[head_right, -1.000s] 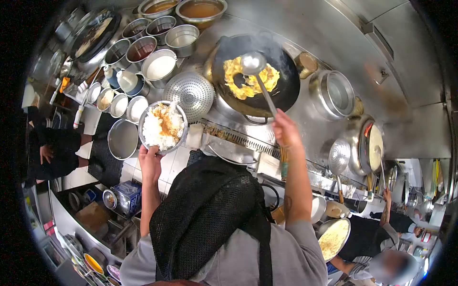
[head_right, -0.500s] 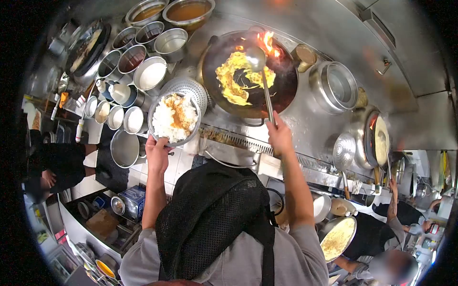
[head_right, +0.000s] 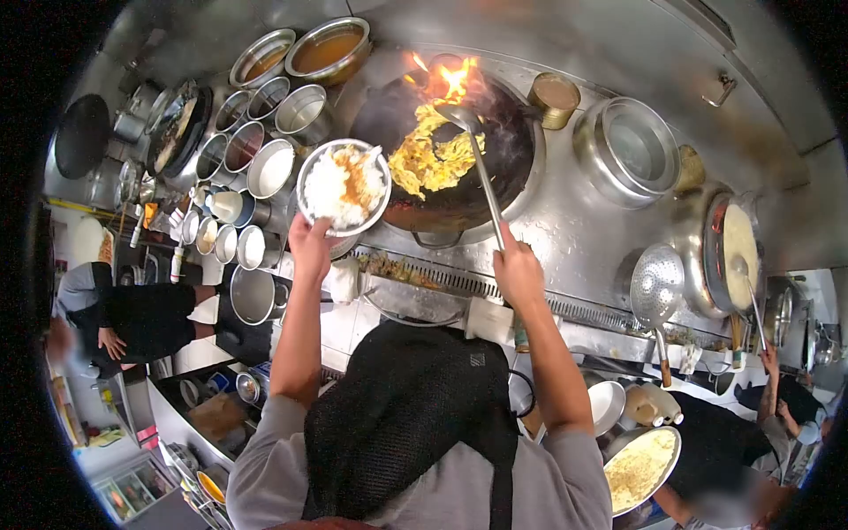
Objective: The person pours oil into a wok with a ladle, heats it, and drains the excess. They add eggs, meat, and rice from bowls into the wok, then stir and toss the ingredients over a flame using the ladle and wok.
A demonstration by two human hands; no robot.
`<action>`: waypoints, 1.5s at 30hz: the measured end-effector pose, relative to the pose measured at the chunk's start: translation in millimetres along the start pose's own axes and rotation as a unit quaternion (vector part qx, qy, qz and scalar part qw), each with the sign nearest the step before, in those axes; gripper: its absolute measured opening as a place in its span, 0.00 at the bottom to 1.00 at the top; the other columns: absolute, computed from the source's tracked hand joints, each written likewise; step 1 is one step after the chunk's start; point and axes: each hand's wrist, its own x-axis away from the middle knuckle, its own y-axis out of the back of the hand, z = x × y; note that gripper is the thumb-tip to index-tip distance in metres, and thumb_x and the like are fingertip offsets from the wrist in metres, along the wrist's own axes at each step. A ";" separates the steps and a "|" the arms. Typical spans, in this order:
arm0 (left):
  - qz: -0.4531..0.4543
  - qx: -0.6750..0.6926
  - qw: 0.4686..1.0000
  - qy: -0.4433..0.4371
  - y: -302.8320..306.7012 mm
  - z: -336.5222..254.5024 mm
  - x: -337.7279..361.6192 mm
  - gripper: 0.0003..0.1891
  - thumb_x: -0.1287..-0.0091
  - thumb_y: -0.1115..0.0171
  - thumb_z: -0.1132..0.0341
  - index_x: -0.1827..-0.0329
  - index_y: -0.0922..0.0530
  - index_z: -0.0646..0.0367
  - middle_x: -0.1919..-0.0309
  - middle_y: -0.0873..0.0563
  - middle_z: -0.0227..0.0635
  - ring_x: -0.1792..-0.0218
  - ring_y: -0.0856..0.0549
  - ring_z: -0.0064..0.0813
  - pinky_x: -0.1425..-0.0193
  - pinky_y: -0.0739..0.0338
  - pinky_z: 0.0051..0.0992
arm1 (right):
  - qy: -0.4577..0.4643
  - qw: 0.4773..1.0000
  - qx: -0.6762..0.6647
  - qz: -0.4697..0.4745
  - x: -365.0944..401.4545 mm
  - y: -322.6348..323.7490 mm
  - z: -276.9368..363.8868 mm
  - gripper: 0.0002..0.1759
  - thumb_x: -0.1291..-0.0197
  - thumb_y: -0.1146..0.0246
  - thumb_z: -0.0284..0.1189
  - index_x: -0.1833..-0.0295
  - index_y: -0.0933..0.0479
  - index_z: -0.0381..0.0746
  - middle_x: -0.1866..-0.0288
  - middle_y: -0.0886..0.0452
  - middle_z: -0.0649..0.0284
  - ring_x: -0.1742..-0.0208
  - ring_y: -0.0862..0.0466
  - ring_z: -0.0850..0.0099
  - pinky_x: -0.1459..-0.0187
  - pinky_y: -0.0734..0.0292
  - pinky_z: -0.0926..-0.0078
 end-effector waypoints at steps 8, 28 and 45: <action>-0.027 -0.459 0.762 -0.456 -108.1 26.9 -114.8 0.11 0.44 0.43 0.79 0.57 0.24 0.67 0.49 0.23 0.60 0.46 0.25 0.60 0.38 0.29 0.45 | -0.074 0.977 0.135 0.150 75.5 104.3 -33.3 0.40 0.46 0.42 0.22 0.25 0.37 0.55 0.64 0.21 0.52 0.73 0.17 0.51 0.70 0.20 0.53; -0.086 -0.400 0.812 -0.417 -54.7 -4.7 -36.1 0.14 0.45 0.41 0.79 0.55 0.25 0.65 0.42 0.25 0.56 0.49 0.20 0.56 0.47 0.19 0.40 | -0.053 0.995 0.082 0.020 68.2 124.7 44.7 0.32 0.31 0.43 0.34 0.23 0.42 0.56 0.62 0.17 0.46 0.65 0.17 0.43 0.63 0.22 0.46; -0.353 0.144 0.924 -0.020 388.3 56.3 315.0 0.17 0.35 0.44 0.74 0.43 0.27 0.57 0.54 0.18 0.31 0.58 0.18 0.24 0.58 0.19 0.27 | -0.029 0.982 0.158 0.095 1.0 4.9 47.1 0.35 0.29 0.47 0.42 0.22 0.46 0.41 0.64 0.15 0.42 0.57 0.16 0.38 0.53 0.21 0.49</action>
